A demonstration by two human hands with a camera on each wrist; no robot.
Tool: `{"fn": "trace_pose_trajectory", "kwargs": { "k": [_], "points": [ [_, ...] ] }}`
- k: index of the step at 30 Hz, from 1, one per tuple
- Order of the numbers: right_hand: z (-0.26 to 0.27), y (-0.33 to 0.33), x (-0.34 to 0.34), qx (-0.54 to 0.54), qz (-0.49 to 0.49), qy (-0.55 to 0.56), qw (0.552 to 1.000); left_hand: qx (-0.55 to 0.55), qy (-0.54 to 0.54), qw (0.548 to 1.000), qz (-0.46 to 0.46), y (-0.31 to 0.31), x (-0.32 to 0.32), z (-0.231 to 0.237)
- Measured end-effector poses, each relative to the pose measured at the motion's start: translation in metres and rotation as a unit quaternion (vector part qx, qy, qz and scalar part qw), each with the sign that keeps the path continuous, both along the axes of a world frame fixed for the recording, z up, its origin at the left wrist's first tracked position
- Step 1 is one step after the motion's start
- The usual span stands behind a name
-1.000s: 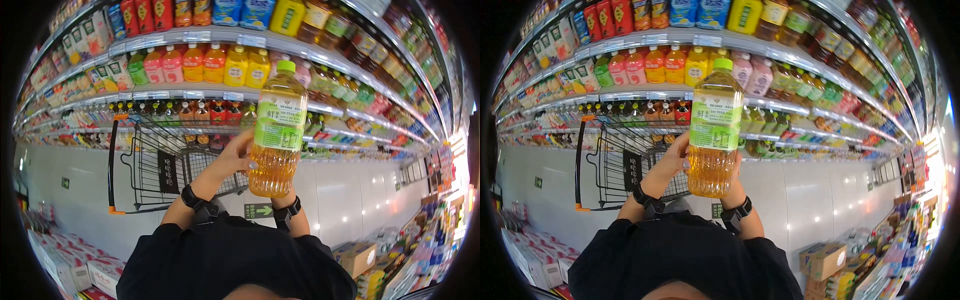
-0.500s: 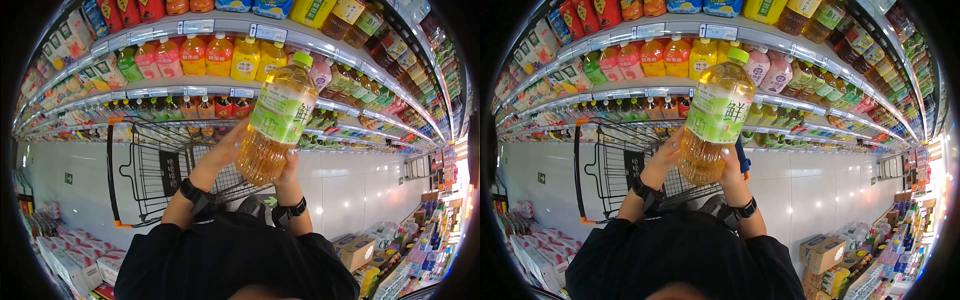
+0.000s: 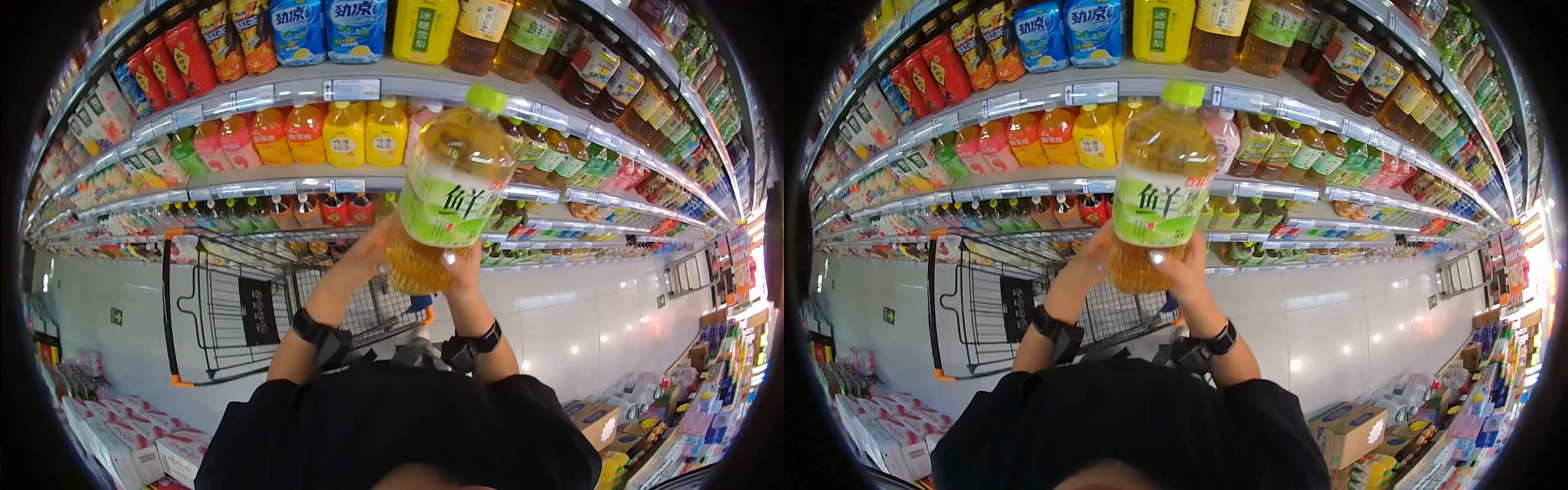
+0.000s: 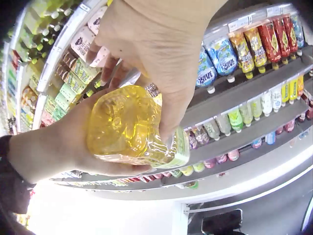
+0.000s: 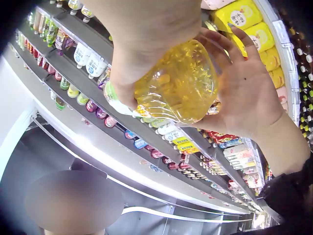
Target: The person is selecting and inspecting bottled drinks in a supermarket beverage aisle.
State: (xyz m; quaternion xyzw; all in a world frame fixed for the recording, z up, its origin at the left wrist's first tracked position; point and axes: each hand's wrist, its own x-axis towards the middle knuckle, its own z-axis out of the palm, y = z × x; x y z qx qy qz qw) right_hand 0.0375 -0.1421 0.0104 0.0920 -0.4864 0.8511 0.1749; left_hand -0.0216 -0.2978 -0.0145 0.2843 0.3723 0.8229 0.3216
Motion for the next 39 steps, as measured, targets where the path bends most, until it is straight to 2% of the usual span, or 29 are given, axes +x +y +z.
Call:
{"fn": "trace_pose_trajectory", "kwargs": {
  "k": [2, 3, 6, 7, 9, 10, 11, 12, 14, 15, 17, 19, 21, 22, 25, 27, 29, 30, 31, 34, 35, 36, 38, 39],
  "points": [
    [0.003, 0.025, 0.001, 0.013, -0.010, 0.027, 1.000, -0.031, 0.016, 0.999, 0.019, 0.024, 0.003, 0.000],
    [0.005, 0.036, 0.000, 0.010, -0.017, 0.042, 0.999, 0.034, 0.024, 0.999, -0.001, 0.038, 0.002, 0.000],
    [0.005, 0.069, 0.002, 0.014, -0.050, 0.082, 0.995, 0.005, -0.022, 1.000, 0.016, 0.076, 0.001, 0.010],
    [0.001, 0.080, 0.001, 0.023, -0.064, 0.093, 0.993, 0.022, -0.019, 1.000, 0.008, 0.087, 0.000, 0.009],
    [0.000, 0.098, 0.003, 0.013, -0.066, 0.123, 0.990, 0.070, -0.091, 0.992, -0.048, 0.107, 0.003, 0.002],
    [-0.009, 0.109, -0.001, 0.053, -0.049, 0.152, 0.986, 0.095, -0.125, 0.985, -0.076, 0.117, 0.006, 0.002],
    [-0.024, 0.121, -0.006, 0.095, -0.031, 0.179, 0.979, 0.126, -0.096, 0.981, -0.111, 0.126, 0.010, 0.004],
    [-0.019, 0.135, -0.001, 0.212, -0.059, 0.196, 0.956, 0.113, -0.095, 0.984, -0.097, 0.136, 0.014, 0.002],
    [-0.009, 0.162, 0.010, 0.423, -0.136, 0.243, 0.862, 0.087, -0.094, 0.990, -0.068, 0.154, 0.017, -0.003],
    [-0.004, 0.167, 0.016, 0.393, -0.076, 0.200, 0.894, 0.044, -0.105, 0.986, -0.122, 0.160, 0.015, 0.001],
    [-0.011, 0.185, 0.016, 0.393, 0.006, 0.175, 0.903, 0.138, -0.125, 0.972, -0.146, 0.173, 0.022, 0.010],
    [-0.018, 0.198, 0.013, 0.384, 0.066, 0.156, 0.907, 0.165, -0.119, 0.973, -0.111, 0.185, 0.031, 0.020],
    [-0.012, 0.207, 0.013, 0.435, -0.016, 0.227, 0.871, 0.129, -0.089, 0.988, -0.016, 0.199, 0.040, 0.025],
    [0.000, 0.208, 0.017, 0.428, -0.050, 0.226, 0.874, 0.129, -0.077, 0.989, 0.003, 0.204, 0.038, 0.024],
    [0.014, 0.214, 0.021, 0.289, -0.108, 0.153, 0.939, 0.119, -0.020, 0.991, 0.054, 0.217, 0.036, 0.032],
    [0.029, 0.212, 0.027, 0.231, -0.157, 0.131, 0.951, 0.095, 0.015, 0.990, 0.106, 0.229, 0.044, 0.052],
    [0.027, 0.222, 0.024, 0.322, -0.181, 0.203, 0.907, 0.009, 0.145, 0.961, 0.236, 0.244, 0.037, 0.044],
    [0.028, 0.225, 0.027, 0.308, -0.165, 0.173, 0.921, -0.034, 0.209, 0.932, 0.296, 0.251, 0.037, 0.046],
    [0.028, 0.229, 0.029, 0.292, -0.150, 0.142, 0.934, -0.026, 0.217, 0.925, 0.310, 0.255, 0.040, 0.051],
    [0.015, 0.245, 0.031, 0.171, -0.131, 0.155, 0.964, -0.104, 0.355, 0.882, 0.292, 0.258, 0.042, 0.063],
    [0.010, 0.253, 0.031, 0.185, -0.147, 0.169, 0.957, -0.139, 0.393, 0.859, 0.296, 0.260, 0.047, 0.069],
    [0.005, 0.261, 0.032, 0.198, -0.164, 0.183, 0.949, -0.135, 0.416, 0.850, 0.293, 0.262, 0.049, 0.067],
    [0.001, 0.270, 0.033, 0.137, -0.128, 0.209, 0.960, -0.127, 0.461, 0.831, 0.285, 0.264, 0.049, 0.058],
    [0.006, 0.273, 0.038, 0.133, -0.108, 0.193, 0.966, -0.114, 0.496, 0.806, 0.302, 0.266, 0.046, 0.051]
  ]
}}
